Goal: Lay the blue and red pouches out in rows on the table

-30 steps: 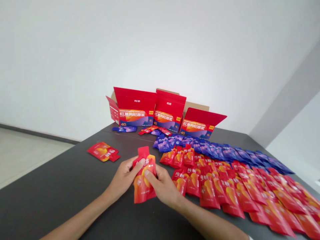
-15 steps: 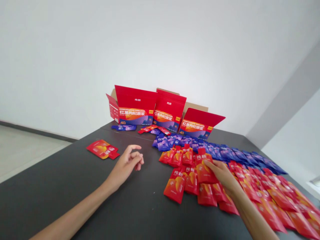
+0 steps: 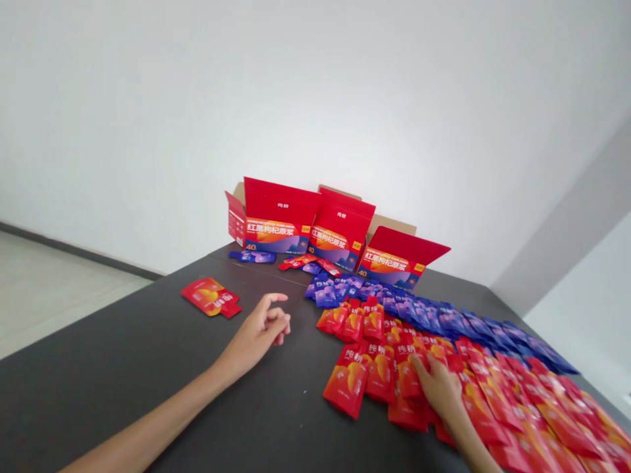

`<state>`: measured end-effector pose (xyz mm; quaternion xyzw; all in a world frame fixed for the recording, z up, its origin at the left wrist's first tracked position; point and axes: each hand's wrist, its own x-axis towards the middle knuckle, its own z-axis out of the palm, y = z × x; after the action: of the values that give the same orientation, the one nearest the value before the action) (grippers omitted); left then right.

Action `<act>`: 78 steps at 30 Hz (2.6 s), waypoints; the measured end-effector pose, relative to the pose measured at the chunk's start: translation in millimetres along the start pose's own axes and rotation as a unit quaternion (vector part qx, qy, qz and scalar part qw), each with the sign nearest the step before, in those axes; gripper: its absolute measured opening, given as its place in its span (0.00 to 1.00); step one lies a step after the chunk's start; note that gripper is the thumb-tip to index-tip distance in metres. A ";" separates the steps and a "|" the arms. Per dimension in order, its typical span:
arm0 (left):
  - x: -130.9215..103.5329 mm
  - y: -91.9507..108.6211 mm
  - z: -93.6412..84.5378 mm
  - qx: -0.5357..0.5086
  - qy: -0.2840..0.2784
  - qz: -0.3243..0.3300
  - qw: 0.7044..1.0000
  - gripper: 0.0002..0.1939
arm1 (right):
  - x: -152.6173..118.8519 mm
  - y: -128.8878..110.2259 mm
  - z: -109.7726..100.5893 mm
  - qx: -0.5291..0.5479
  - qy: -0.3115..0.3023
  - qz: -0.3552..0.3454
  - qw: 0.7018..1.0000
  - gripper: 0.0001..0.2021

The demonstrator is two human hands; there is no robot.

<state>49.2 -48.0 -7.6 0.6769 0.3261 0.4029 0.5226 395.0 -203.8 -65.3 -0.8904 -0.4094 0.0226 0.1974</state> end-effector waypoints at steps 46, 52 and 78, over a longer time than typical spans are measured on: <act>19.6 -14.2 -52.7 0.349 0.084 0.182 0.915 0.16 | -6.9 -320.2 53.8 0.206 -0.244 -0.400 0.859 0.09; 1.7 4.9 -18.1 0.328 -0.035 0.150 0.932 0.14 | -17.5 -244.8 5.5 0.305 -0.214 -0.467 0.802 0.03; -29.7 4.3 26.9 0.116 0.094 0.056 0.987 0.19 | -86.3 -197.3 25.7 0.453 -0.097 -0.329 0.823 0.20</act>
<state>59.3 -86.6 -12.9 0.7092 0.3799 0.4526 0.3846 190.3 -143.2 -26.4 -0.5066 -0.6383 0.2256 0.5339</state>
